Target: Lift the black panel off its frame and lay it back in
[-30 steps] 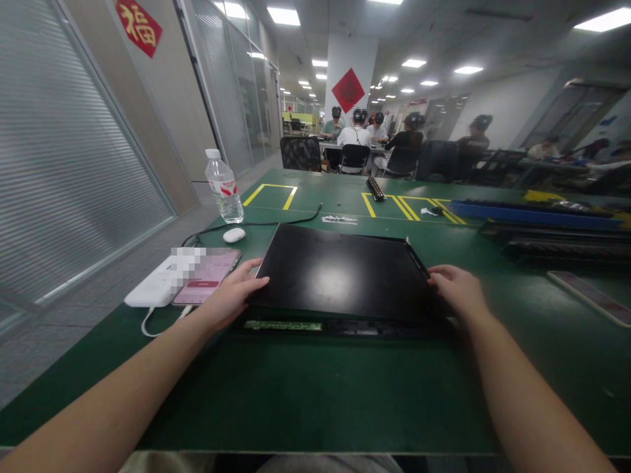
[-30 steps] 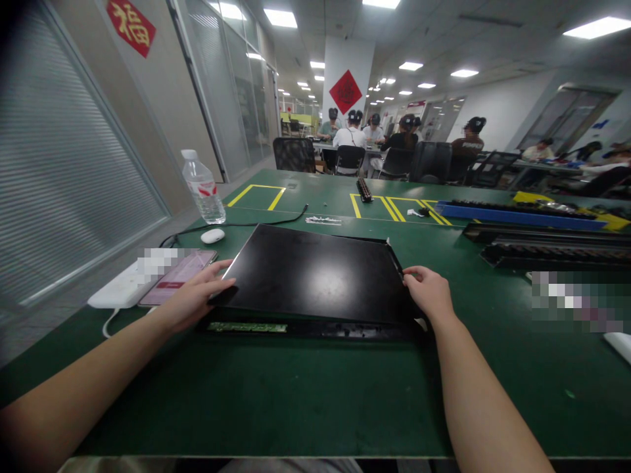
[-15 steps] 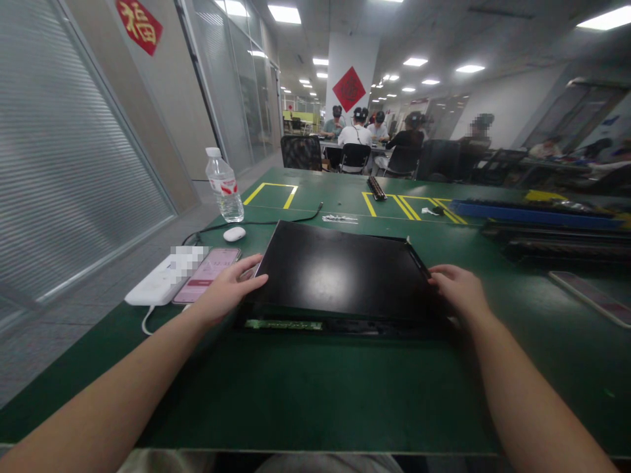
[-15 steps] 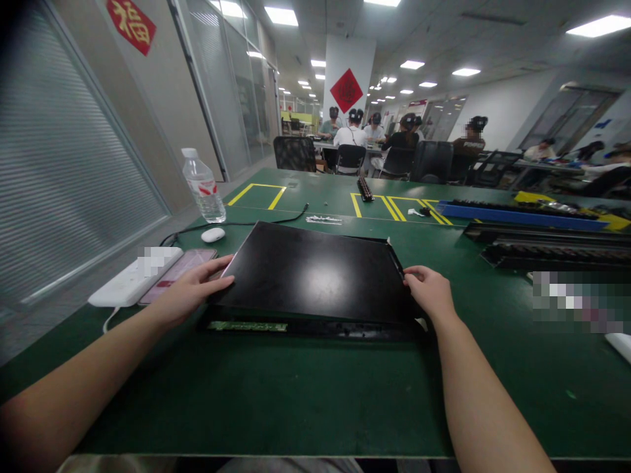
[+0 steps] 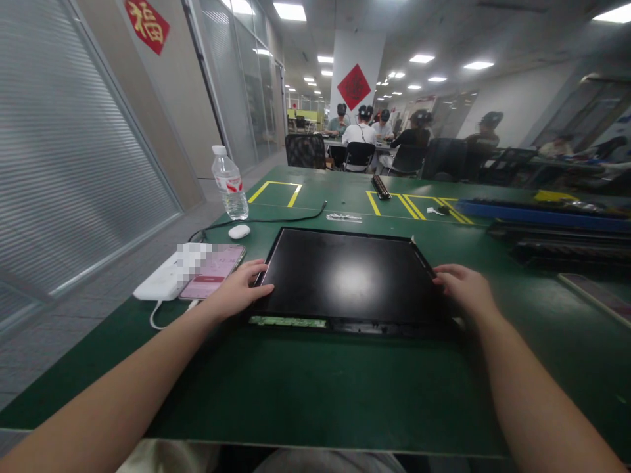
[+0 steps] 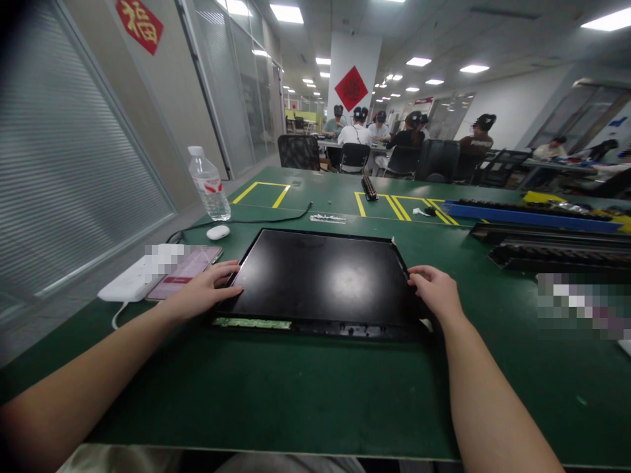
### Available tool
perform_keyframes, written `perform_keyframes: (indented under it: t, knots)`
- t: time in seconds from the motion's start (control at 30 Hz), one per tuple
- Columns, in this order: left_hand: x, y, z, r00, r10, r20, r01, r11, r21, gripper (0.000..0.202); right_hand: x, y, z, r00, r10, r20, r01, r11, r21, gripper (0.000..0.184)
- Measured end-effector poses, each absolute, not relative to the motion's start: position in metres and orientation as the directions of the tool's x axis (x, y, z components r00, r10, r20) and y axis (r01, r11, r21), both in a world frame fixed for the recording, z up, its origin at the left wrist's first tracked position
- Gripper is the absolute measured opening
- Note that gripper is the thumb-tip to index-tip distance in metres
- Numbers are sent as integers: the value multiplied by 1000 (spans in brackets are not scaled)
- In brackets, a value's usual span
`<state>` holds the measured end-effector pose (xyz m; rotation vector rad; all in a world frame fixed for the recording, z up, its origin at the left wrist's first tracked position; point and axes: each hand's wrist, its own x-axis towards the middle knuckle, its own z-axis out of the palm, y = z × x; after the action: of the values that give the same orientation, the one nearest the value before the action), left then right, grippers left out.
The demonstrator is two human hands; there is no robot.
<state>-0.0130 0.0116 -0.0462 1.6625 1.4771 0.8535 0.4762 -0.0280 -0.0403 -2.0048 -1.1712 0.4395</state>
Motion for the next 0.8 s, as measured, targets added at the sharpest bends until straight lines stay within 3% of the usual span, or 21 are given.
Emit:
perform_keyframes:
  t: [0.67,0.8]
  knots:
    - [-18,15,-52,209,978,22,682,-162,713,75,474,-29,-40,522,849,86,578,-278,-767,35]
    - [-18,18,-53,180,983,35,678,-150,720,67,473,-29,-39,527,847,72,575,-293,-764,35]
